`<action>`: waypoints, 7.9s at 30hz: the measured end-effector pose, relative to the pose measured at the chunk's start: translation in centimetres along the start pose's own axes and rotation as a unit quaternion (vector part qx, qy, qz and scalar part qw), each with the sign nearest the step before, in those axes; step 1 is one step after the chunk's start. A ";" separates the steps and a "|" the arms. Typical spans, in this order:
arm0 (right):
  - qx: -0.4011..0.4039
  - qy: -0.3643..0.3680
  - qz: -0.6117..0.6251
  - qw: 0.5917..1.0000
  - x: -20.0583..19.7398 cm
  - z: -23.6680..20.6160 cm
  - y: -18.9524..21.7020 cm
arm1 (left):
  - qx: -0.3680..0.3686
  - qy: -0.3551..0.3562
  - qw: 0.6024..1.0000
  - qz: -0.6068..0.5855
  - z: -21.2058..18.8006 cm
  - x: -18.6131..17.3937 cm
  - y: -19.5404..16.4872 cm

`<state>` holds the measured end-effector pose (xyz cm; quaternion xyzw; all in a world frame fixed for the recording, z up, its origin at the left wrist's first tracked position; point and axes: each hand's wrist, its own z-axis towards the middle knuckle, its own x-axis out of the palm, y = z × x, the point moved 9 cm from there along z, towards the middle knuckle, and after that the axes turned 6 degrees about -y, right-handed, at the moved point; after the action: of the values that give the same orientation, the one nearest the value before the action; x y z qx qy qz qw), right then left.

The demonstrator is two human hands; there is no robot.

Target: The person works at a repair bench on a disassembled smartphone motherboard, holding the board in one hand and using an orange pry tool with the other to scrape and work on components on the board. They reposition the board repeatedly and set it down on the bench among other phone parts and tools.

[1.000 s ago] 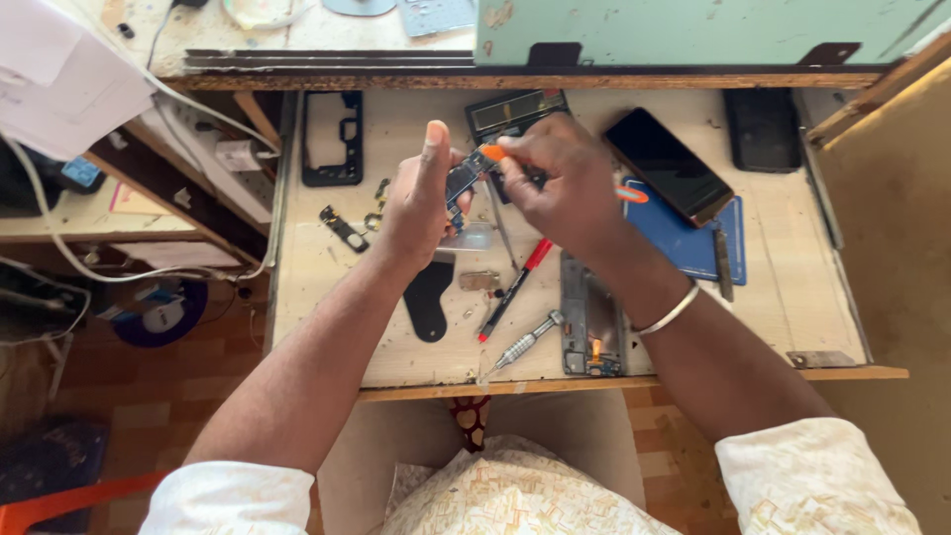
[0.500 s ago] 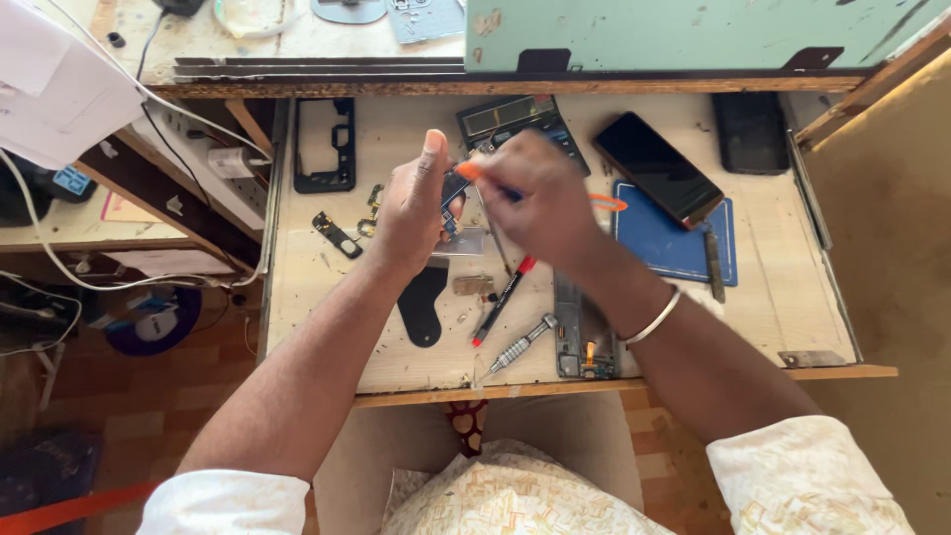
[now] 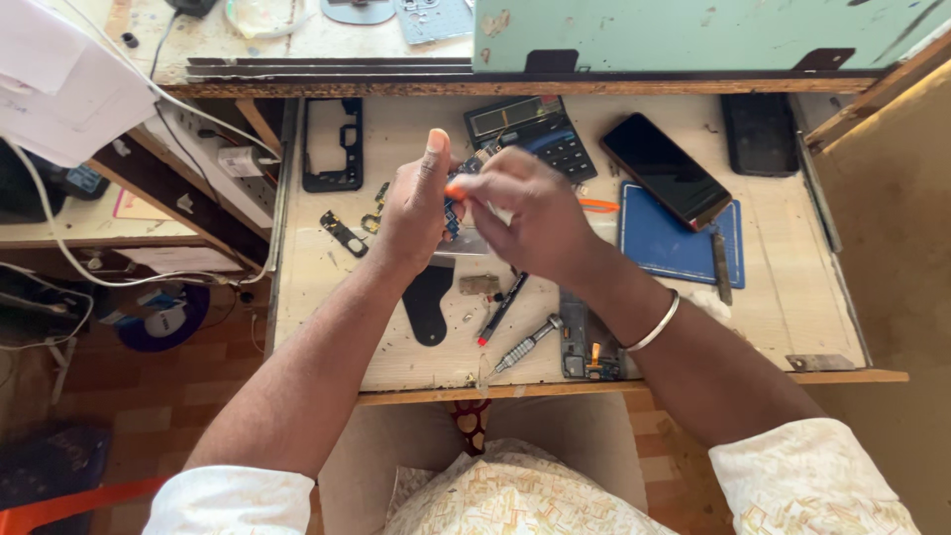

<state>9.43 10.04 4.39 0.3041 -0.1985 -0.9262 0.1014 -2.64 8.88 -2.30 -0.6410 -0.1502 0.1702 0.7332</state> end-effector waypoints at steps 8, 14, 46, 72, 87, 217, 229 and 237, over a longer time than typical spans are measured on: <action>0.083 -0.024 -0.057 0.995 -1.4 0.5 -1.9 | -0.011 0.003 1.000 -0.018 0.1 0.0 0.4; 0.032 0.001 0.002 0.999 0.1 0.2 -0.3 | -0.013 0.004 1.000 -0.015 0.1 -0.2 0.4; 0.036 -0.010 -0.046 0.998 -2.4 0.2 -2.3 | -0.059 0.021 0.994 -0.094 0.1 0.3 1.3; 0.037 -0.034 -0.107 0.993 -1.8 0.4 -1.9 | -0.031 0.018 0.997 -0.073 0.4 0.3 1.3; 0.046 0.015 -0.065 0.997 -1.1 -0.8 -2.6 | 0.002 0.016 0.998 -0.067 0.4 0.0 0.8; -0.074 -0.028 -0.154 0.985 -1.6 0.8 -0.1 | -0.141 0.009 0.954 -0.266 0.5 0.3 2.0; -0.053 -0.028 -0.172 0.983 -1.8 0.6 -1.0 | -0.123 0.012 0.954 -0.275 0.6 0.3 1.9; -0.047 -0.021 -0.168 0.984 -1.3 0.2 -1.0 | -0.136 0.044 0.949 -0.281 0.5 1.0 2.0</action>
<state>10.29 11.43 4.83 0.3086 -0.1030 -0.9445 -0.0461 -2.03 10.03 -4.20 -0.6733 -0.3133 -0.0929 0.6632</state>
